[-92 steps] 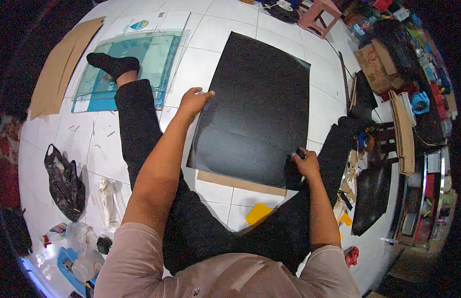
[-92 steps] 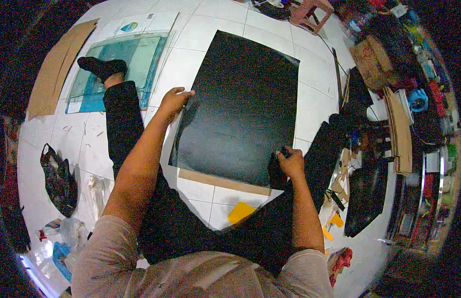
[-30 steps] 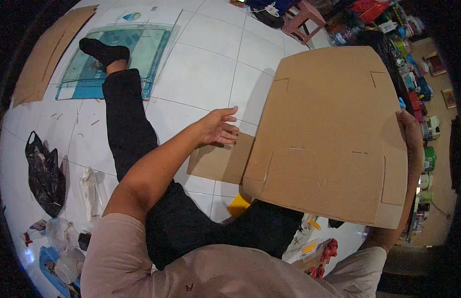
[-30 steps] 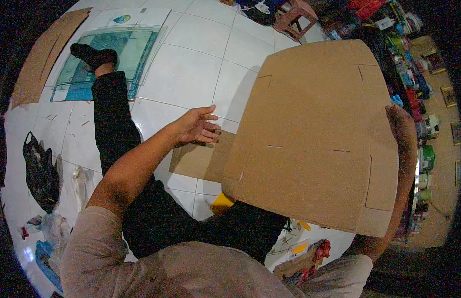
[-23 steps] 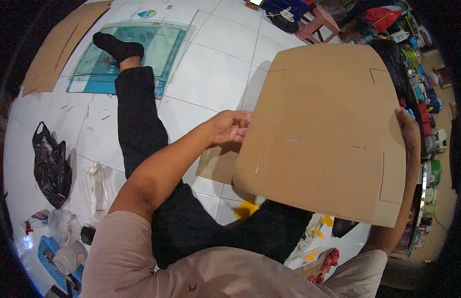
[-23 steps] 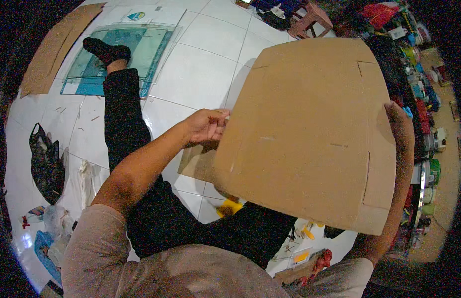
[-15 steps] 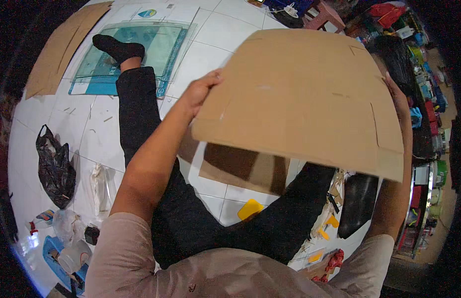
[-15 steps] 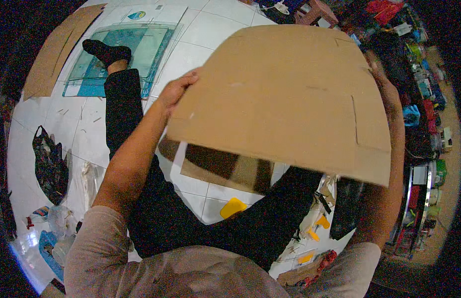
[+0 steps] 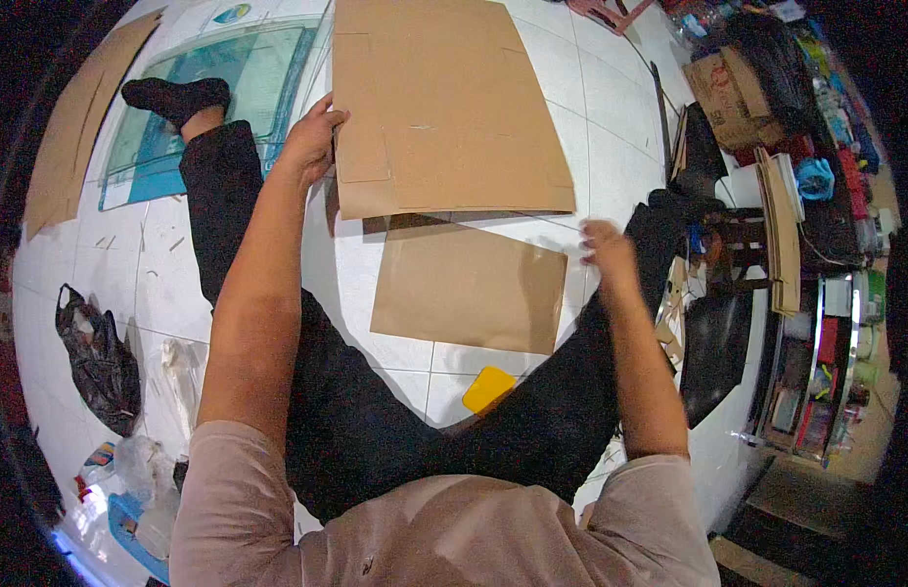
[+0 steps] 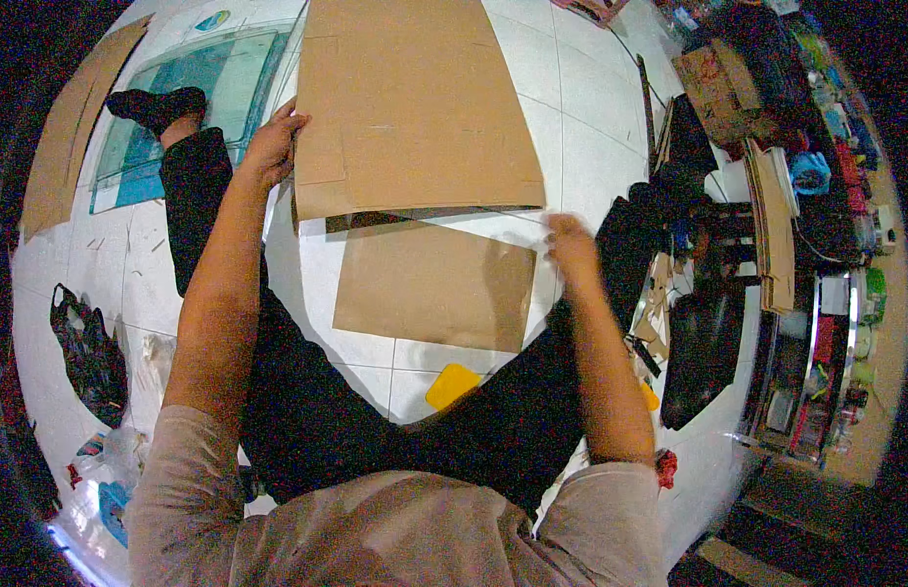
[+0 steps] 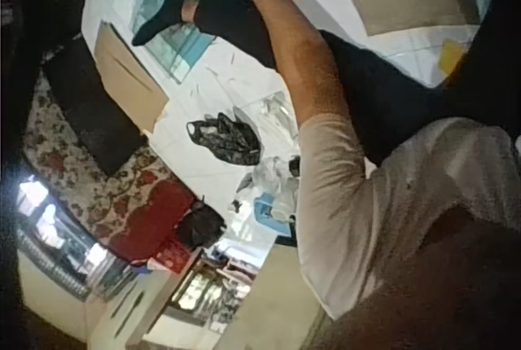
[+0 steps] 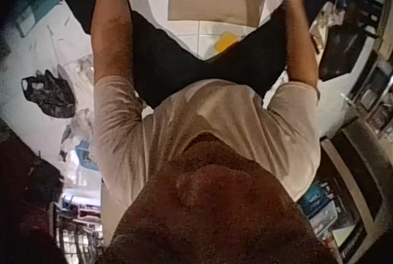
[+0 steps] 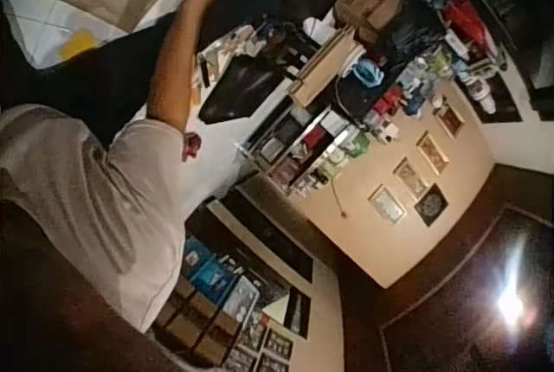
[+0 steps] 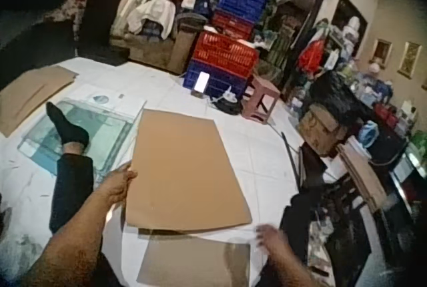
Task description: Assembling a cardboard box by folding and applying adhesive/backing.
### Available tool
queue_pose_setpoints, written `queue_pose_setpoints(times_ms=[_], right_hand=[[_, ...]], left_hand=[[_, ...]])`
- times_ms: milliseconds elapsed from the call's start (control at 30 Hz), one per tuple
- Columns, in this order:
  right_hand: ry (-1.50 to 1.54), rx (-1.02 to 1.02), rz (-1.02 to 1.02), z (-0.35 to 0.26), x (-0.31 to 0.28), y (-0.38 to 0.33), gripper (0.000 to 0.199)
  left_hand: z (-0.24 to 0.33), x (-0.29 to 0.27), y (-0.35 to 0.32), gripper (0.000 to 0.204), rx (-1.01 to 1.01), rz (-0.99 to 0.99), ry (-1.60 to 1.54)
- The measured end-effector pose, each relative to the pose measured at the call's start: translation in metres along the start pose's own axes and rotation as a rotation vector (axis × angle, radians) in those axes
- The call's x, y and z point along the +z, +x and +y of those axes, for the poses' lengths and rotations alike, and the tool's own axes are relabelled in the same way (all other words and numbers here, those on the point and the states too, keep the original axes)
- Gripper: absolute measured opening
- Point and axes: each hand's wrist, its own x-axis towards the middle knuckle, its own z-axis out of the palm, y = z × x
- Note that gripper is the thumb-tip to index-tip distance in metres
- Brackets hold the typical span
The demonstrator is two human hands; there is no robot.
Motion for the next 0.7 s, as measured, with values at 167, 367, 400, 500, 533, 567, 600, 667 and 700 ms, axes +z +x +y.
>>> queue_pose_setpoints(times_ms=[167,367,400,500,533,567,600,667,700], right_hand=[[-0.834,-0.233,0.039,0.001,0.061,-0.124,0.059],[-0.943,0.054,0.039,0.025,0.074,-0.153,0.077],[-0.858,0.12,0.033,0.022,0.072,-0.152,0.083],[-0.688,0.213,0.036,0.012,0.071,-0.146,0.108],[-0.684,0.227,0.066,0.022,0.075,-0.143,0.108],[-0.67,0.18,0.156,0.045,0.075,-0.139,0.109],[-0.658,0.132,0.239,0.058,0.072,-0.138,0.11],[-0.562,0.162,0.236,0.054,0.065,-0.138,0.11],[-0.437,0.125,0.182,0.037,0.07,-0.137,0.111]], left_hand=[[-0.004,0.003,-0.008,0.044,0.014,0.113,0.082],[-0.019,-0.027,0.013,0.037,-0.007,0.008,-0.12],[-0.022,-0.029,0.021,0.035,-0.017,-0.034,-0.195],[-0.032,-0.041,0.029,0.033,-0.086,-0.115,-0.219],[-0.033,-0.045,0.032,0.035,-0.124,-0.163,-0.217],[-0.039,-0.038,0.036,0.034,-0.148,-0.151,-0.179],[-0.043,-0.032,0.034,0.034,-0.17,-0.133,-0.137],[-0.047,-0.017,0.024,0.029,-0.261,-0.056,-0.15],[-0.035,-0.054,0.031,0.029,-0.237,-0.088,-0.121]])
